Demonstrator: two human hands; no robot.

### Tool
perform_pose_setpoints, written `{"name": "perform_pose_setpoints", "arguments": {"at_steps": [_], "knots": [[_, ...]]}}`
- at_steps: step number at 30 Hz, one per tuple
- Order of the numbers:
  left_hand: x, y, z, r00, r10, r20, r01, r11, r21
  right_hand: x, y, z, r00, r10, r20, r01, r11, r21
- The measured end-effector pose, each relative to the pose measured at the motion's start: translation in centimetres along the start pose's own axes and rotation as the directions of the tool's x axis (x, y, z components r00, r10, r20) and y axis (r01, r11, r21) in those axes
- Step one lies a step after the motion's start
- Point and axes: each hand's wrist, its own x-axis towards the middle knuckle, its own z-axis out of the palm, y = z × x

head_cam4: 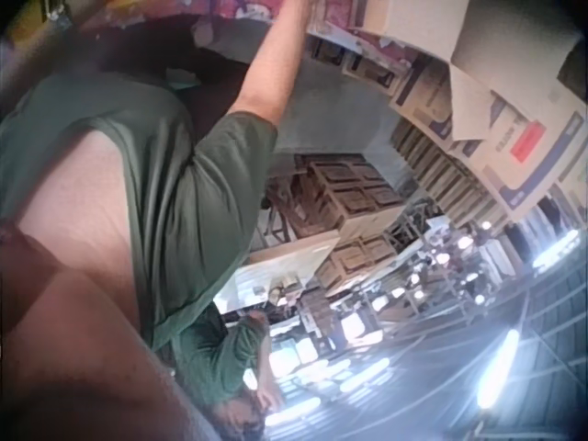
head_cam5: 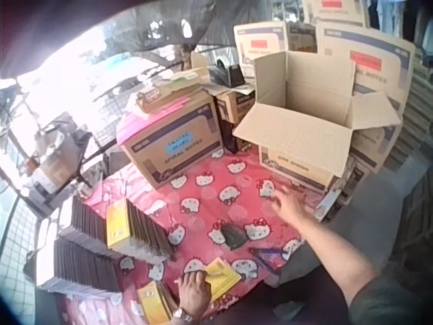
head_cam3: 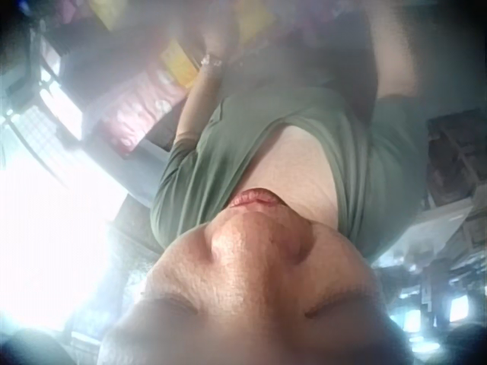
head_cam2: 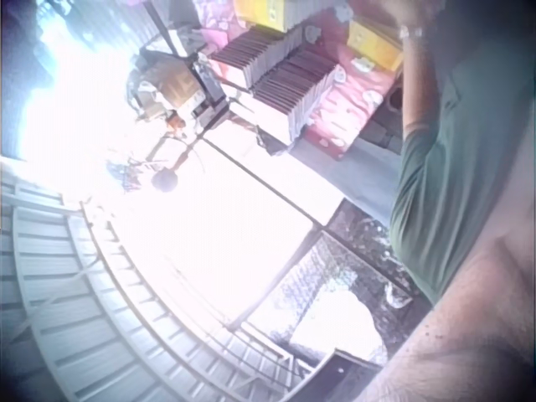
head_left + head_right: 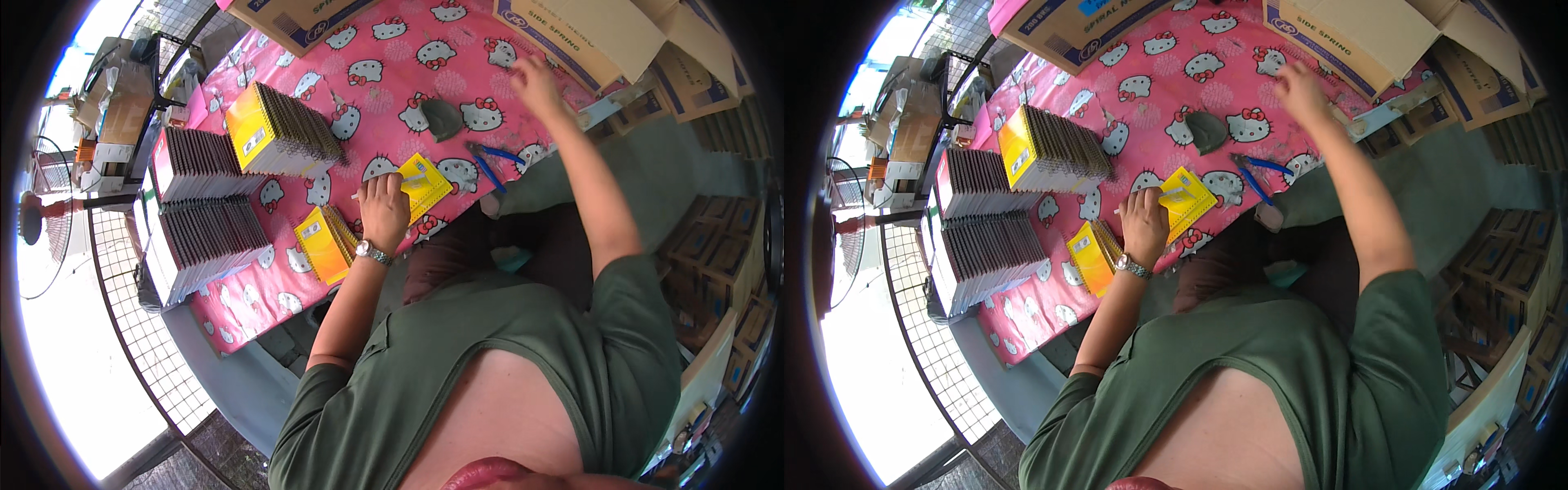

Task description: The person uses a cutting tool to trim the spiral binding on small notebooks, stacks the notebooks, and places them into a cardboard box.

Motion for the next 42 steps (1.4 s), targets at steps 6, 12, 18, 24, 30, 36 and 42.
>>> {"name": "perform_pose_setpoints", "arguments": {"at_steps": [6,12,18,24,30,36,42], "knots": [[0.1,-0.6,1.0,0.996,0.051,-0.073,-0.049,0.999,0.023,-9.7,-11.9,1.0,0.899,-0.369,0.237,0.122,0.729,0.673],[-0.5,-0.2,0.4,0.994,0.080,-0.075,-0.081,0.997,-0.004,-11.5,-13.2,2.4,0.888,-0.400,0.226,0.156,0.726,0.670],[-0.9,-0.1,0.6,0.992,0.072,-0.100,-0.071,0.997,0.004,-11.4,-12.1,2.0,0.833,-0.463,0.302,0.168,0.732,0.660],[-0.4,0.4,0.4,0.991,0.090,-0.098,-0.093,0.996,-0.019,-10.6,-12.4,1.5,0.686,-0.337,0.645,-0.196,0.769,0.609],[-0.2,2.2,0.8,0.985,0.145,-0.097,-0.145,0.989,0.001,-11.2,-13.2,0.8,0.807,-0.435,0.399,0.134,0.793,0.595],[-0.4,2.0,0.7,0.990,0.128,-0.058,-0.129,0.991,-0.024,-9.2,-16.2,-1.4,0.620,-0.420,0.663,0.016,0.852,0.524],[-0.5,1.2,1.0,0.988,0.153,-0.027,-0.153,0.988,-0.013,-2.7,-12.4,4.2,0.741,-0.455,0.494,0.544,0.838,-0.046]]}}
